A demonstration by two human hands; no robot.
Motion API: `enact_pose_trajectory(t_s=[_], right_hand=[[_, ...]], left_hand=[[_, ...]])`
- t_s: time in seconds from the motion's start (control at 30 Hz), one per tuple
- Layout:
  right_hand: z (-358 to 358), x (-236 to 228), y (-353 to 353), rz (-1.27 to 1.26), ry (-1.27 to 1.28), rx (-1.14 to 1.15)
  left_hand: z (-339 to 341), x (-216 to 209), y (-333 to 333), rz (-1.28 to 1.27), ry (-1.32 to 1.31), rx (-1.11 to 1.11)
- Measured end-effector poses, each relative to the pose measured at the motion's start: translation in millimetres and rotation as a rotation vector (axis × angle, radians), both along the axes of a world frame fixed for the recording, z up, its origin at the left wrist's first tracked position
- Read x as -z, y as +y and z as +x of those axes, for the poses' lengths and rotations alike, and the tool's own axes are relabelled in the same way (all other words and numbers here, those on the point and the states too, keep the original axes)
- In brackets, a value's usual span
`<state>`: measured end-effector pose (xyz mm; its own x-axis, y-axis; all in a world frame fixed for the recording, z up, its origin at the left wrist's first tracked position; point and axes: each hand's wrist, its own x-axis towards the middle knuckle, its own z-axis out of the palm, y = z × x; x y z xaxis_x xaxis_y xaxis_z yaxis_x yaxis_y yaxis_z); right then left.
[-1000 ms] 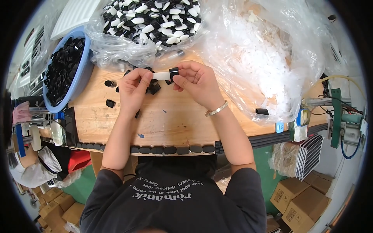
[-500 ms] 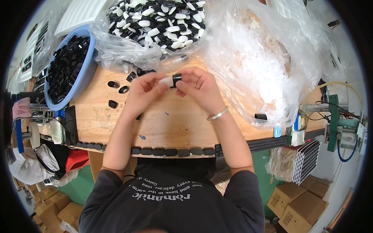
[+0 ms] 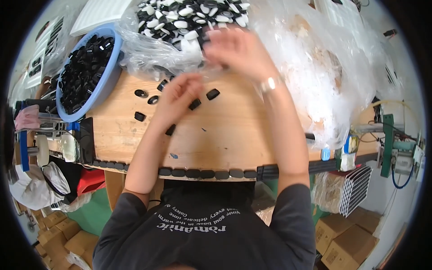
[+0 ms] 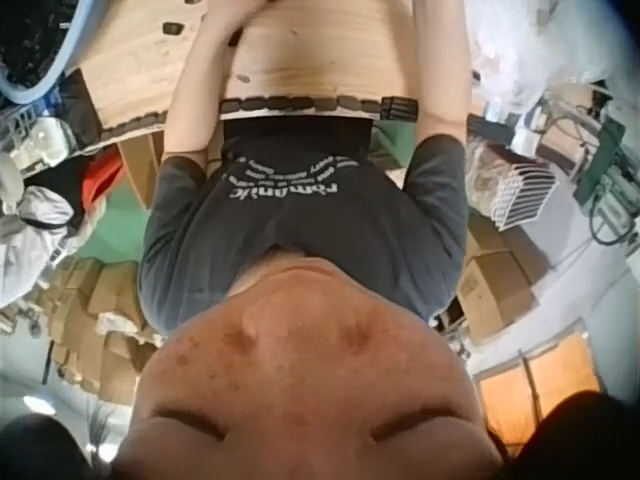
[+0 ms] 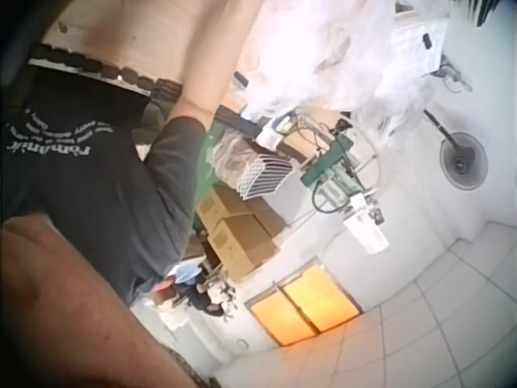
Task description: The recorder is manually assembling small black plastic rings with white plastic inserts at a workstation.
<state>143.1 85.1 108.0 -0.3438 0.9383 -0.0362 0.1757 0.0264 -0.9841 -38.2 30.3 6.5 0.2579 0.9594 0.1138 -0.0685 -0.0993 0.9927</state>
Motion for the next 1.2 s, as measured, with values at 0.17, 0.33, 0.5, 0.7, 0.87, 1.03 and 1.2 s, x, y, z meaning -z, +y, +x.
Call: enact_pose_trajectory(t_s=[0.17,0.33,0.5,0.7,0.87,1.03,1.2], right_hand=[[-38,-28,31,0.609,0.106,0.049],[56,-4,3,0.550,-0.146,0.161],[183,25,-17,0.356,-0.088,0.922],[272,73,-9,0.235,-0.724,0.803],[288,86,-19,0.247,-1.133,0.536],[267,87,-30,0.107,-1.357,0.691],[205,60,-37,0.475,-1.097,0.781]], left_hand=[[-7,9,10,0.227,0.236,-0.214],[15,8,-5,0.735,0.679,-0.129],[18,29,-12,0.743,0.943,-0.022],[23,27,-8,0.662,0.822,0.026],[21,9,-16,0.451,0.765,0.053],[20,18,-11,0.521,0.773,0.113],[20,23,-7,0.578,0.713,0.063]])
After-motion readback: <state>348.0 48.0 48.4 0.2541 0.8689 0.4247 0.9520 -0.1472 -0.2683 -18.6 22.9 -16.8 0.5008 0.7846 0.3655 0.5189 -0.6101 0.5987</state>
